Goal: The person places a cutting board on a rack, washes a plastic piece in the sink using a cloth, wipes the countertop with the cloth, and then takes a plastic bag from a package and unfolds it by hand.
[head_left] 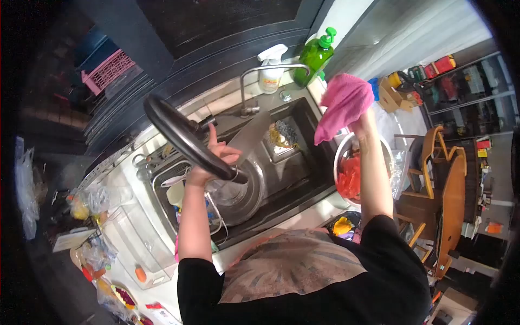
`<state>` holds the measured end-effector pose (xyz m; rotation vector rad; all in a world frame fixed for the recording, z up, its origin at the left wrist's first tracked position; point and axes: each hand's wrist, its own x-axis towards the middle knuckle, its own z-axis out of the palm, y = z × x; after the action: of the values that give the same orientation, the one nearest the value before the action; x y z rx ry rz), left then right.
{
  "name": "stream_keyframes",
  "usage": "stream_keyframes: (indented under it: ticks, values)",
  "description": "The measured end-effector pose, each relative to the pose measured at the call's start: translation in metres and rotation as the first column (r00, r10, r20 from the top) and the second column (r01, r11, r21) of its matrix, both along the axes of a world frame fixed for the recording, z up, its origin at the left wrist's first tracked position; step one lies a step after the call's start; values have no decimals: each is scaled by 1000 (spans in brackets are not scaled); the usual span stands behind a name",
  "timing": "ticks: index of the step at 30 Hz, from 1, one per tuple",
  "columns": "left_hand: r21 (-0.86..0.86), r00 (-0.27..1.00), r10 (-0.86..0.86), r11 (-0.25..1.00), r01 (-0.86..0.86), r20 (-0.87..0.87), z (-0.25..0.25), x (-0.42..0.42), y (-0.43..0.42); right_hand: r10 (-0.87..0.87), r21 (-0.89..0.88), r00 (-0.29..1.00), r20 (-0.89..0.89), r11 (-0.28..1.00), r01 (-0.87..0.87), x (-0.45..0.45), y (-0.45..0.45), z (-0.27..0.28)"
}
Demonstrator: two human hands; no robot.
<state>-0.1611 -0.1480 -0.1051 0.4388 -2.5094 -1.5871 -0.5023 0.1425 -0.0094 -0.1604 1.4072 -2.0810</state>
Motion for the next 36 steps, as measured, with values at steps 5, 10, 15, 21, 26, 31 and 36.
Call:
stream_keyframes:
  ticks: [5, 10, 15, 21, 26, 31, 36]
  values:
    - [155, 965, -33, 988, -8, 261, 15, -21, -10, -63, -52, 980, -190, 997, 54, -26, -25, 27]
    - [158, 974, -77, 986, 44, 212, 1, -29, -15, -128, -66, 992, 5, 990, 128, -48, -76, 51]
    - [102, 966, -117, 990, 96, 231, -9, -30, -14, 118, -182, 980, 159, 979, -88, -99, -124, 42]
    - [67, 944, -79, 996, 60, 320, 16, -32, -26, -79, -80, 958, 276, 991, 105, -137, -160, 34]
    - [49, 923, -111, 994, 100, 369, 29, -42, -57, -237, 30, 957, 167, 971, 235, -152, -166, 14]
    - [71, 908, -154, 988, 137, 389, 22, -61, -69, -375, 5, 911, 173, 925, 380, -128, -166, 9]
    - [37, 893, -134, 991, 131, 429, 26, -64, -72, -129, -26, 970, 208, 990, 137, -140, -162, 20]
